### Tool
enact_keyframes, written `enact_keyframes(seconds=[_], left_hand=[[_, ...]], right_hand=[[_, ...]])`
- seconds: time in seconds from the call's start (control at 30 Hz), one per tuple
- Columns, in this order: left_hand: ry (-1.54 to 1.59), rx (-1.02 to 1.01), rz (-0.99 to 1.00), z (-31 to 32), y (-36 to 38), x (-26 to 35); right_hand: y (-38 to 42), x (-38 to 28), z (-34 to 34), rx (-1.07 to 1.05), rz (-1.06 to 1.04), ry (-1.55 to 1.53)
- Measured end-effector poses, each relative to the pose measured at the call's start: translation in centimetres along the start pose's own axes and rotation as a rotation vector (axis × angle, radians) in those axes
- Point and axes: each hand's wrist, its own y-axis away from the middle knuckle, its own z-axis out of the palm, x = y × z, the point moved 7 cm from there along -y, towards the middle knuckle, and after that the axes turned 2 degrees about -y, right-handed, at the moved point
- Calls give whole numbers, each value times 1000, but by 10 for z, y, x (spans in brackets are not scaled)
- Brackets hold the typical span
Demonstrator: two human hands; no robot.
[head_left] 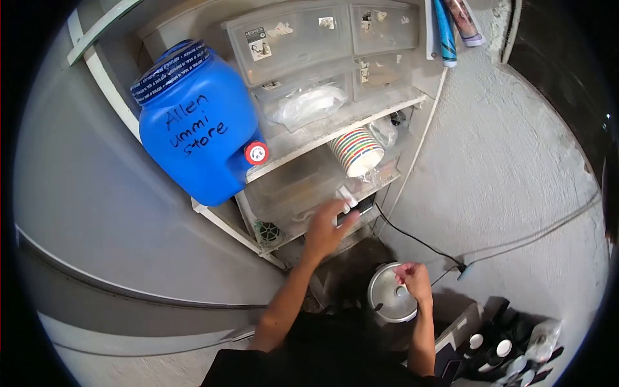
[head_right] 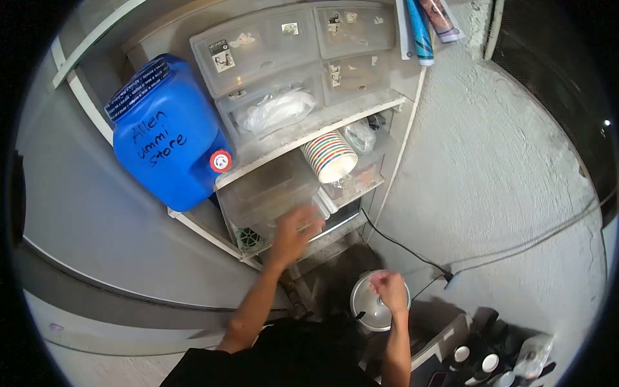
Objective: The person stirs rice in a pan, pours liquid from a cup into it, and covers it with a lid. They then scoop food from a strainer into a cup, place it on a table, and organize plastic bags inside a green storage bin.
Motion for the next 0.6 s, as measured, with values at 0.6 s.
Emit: enact_keyframes(seconds=[0.6], left_hand=[[-867,472,602,-83,-113,163]], right_hand=[[-31,2,54,-328,-97,22]])
